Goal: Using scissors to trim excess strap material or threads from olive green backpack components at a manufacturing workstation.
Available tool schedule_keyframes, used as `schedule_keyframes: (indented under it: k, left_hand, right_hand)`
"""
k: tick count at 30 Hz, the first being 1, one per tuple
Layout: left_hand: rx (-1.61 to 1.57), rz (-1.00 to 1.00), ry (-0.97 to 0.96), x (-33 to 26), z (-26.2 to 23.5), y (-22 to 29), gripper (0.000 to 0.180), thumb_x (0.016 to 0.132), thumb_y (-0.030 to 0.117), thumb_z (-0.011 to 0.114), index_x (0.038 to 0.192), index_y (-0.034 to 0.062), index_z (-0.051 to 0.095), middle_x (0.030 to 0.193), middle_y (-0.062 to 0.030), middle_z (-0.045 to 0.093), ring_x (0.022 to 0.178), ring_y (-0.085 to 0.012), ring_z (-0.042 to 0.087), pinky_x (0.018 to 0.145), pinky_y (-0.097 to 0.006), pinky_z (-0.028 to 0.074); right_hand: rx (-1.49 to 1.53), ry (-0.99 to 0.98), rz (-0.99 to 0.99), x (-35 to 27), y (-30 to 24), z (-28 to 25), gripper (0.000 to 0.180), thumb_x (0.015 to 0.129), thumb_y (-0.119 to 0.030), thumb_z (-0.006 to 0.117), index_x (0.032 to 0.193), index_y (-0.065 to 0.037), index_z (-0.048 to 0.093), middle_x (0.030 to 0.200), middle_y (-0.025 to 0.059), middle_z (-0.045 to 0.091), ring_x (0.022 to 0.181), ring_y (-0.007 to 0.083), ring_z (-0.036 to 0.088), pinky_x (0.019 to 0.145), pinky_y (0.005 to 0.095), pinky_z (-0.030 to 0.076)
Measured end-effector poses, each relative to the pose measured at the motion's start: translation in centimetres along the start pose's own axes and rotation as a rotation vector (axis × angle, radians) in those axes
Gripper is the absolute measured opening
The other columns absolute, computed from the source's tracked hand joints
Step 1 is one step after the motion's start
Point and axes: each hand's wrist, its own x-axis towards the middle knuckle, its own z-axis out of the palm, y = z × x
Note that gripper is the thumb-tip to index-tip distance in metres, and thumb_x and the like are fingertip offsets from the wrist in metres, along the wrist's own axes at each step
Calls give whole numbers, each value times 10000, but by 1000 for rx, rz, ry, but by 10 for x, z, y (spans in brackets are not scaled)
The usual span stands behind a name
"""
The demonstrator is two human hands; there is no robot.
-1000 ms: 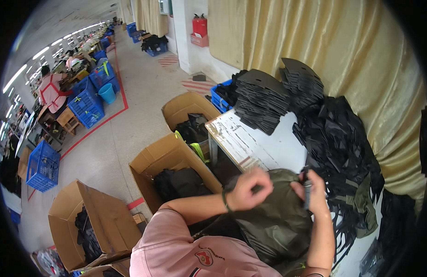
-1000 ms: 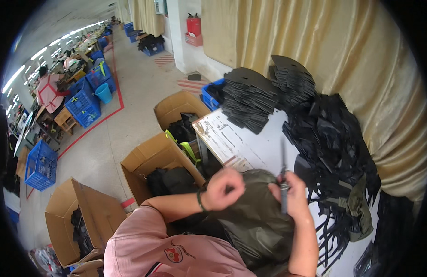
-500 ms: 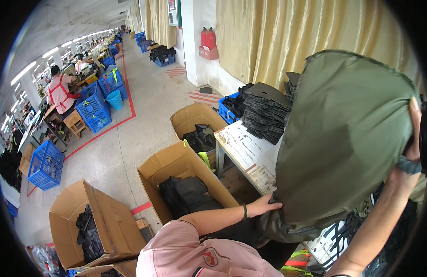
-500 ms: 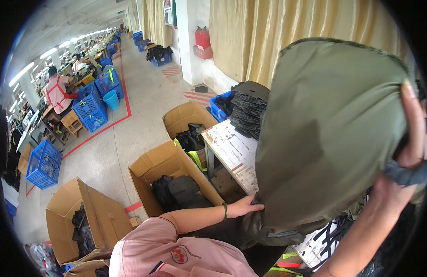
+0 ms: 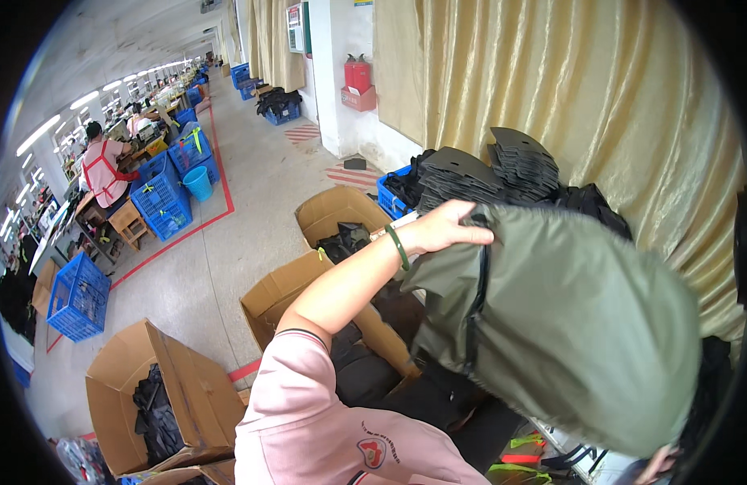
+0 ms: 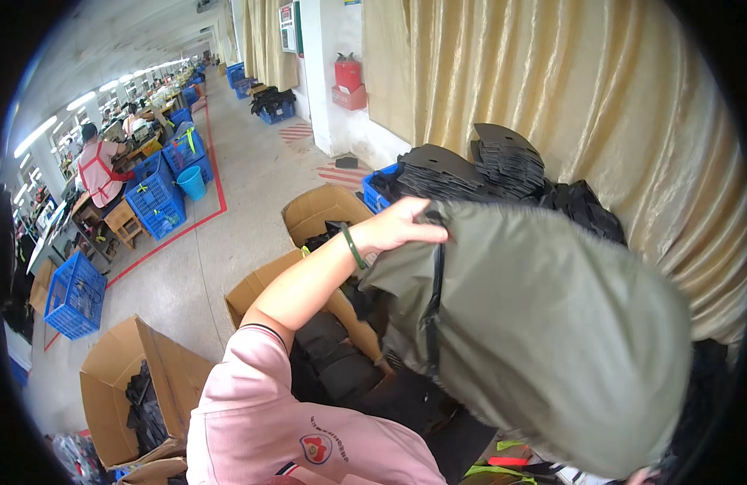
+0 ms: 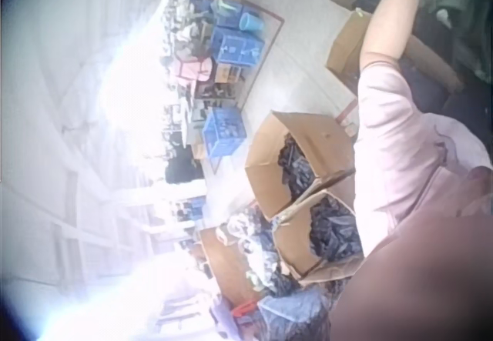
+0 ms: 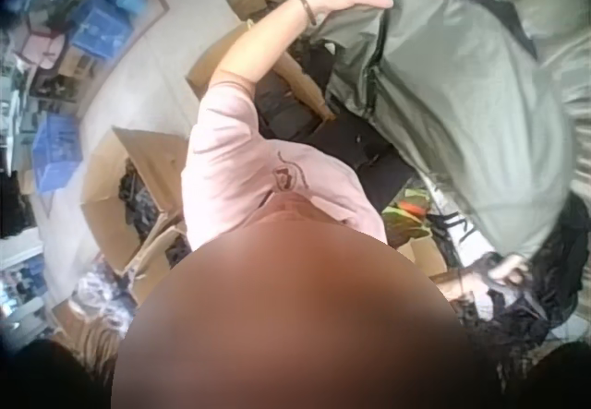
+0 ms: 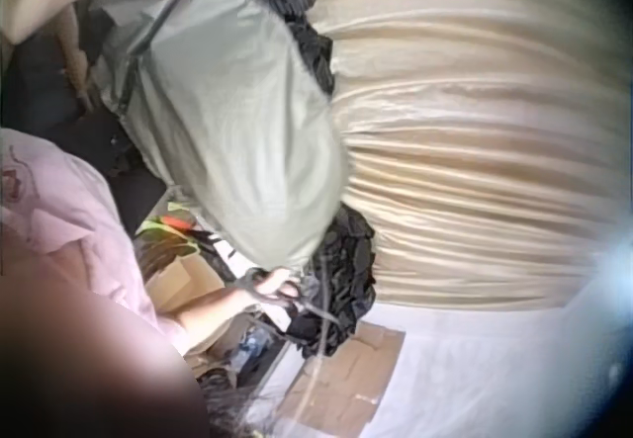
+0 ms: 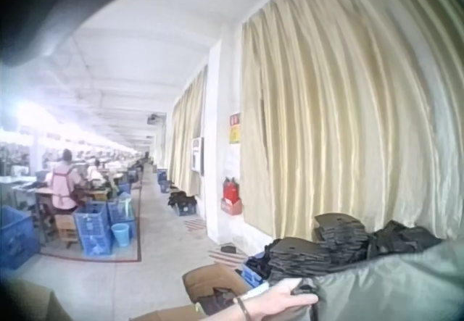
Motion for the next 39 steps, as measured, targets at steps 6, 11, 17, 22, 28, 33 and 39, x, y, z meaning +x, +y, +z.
schedule_keyframes:
  k: [6, 11, 17, 22, 28, 33, 39]
  left_hand:
    - [963, -372, -379, -6, 44, -129, 519, 756, 349, 758, 1146, 48, 594, 1042, -151, 650, 1003, -319, 606, 866, -398, 472]
    - [1048, -188, -495, 22, 161, -187, 526, 758, 350, 740, 1168, 70, 566, 1137, -164, 564, 1131, -354, 511, 940, -413, 423]
    - [534, 215, -645, 55, 263, -184, 466, 821, 327, 695, 1155, 32, 559, 1157, -157, 558, 1096, -334, 524, 960, -400, 415]
    - [402, 132, -794, 80, 341, -204, 449, 812, 325, 699, 1157, 67, 575, 1085, -150, 570, 1020, -318, 552, 899, -381, 448]
    - [285, 12, -872, 77, 366, -223, 316, 851, 269, 675, 1092, 68, 639, 998, -125, 632, 915, -287, 608, 835, -366, 486]
    - [205, -58, -913, 72, 423, -261, 220, 814, 290, 672, 870, 78, 697, 719, -79, 671, 652, -141, 592, 617, -333, 483]
    - [-24, -291, -877, 66, 404, -217, 188, 795, 214, 677, 876, 49, 717, 771, -42, 687, 714, -110, 593, 658, -306, 481]
  right_hand:
    - [620, -644, 1230, -77, -344, -120, 263, 895, -146, 650, 730, -11, 496, 579, 53, 530, 445, 121, 437, 409, 286, 349]
    - [635, -828, 1853, -233, -376, -181, 285, 905, -222, 568, 1155, -87, 547, 777, 21, 564, 632, 141, 540, 519, 325, 444]
    - [716, -932, 2003, -199, -389, -155, 240, 860, -128, 692, 784, -87, 467, 600, -7, 505, 523, 105, 478, 471, 253, 371]
    - [721, -902, 1711, -198, -389, -156, 240, 828, -99, 739, 803, -69, 502, 604, -43, 498, 555, 50, 482, 487, 219, 375]
    - [494, -1026, 1543, -198, -355, -163, 141, 874, -135, 665, 872, -35, 565, 753, 19, 562, 632, 118, 551, 580, 257, 467]
    - [713, -200, 2201, -186, -316, -148, 264, 974, -307, 458, 977, -52, 529, 936, 63, 533, 881, 181, 547, 862, 365, 514]
    - [832, -772, 1449, -93, -300, -77, 323, 982, -251, 462, 1085, 46, 538, 1016, 125, 554, 907, 238, 547, 814, 381, 523]
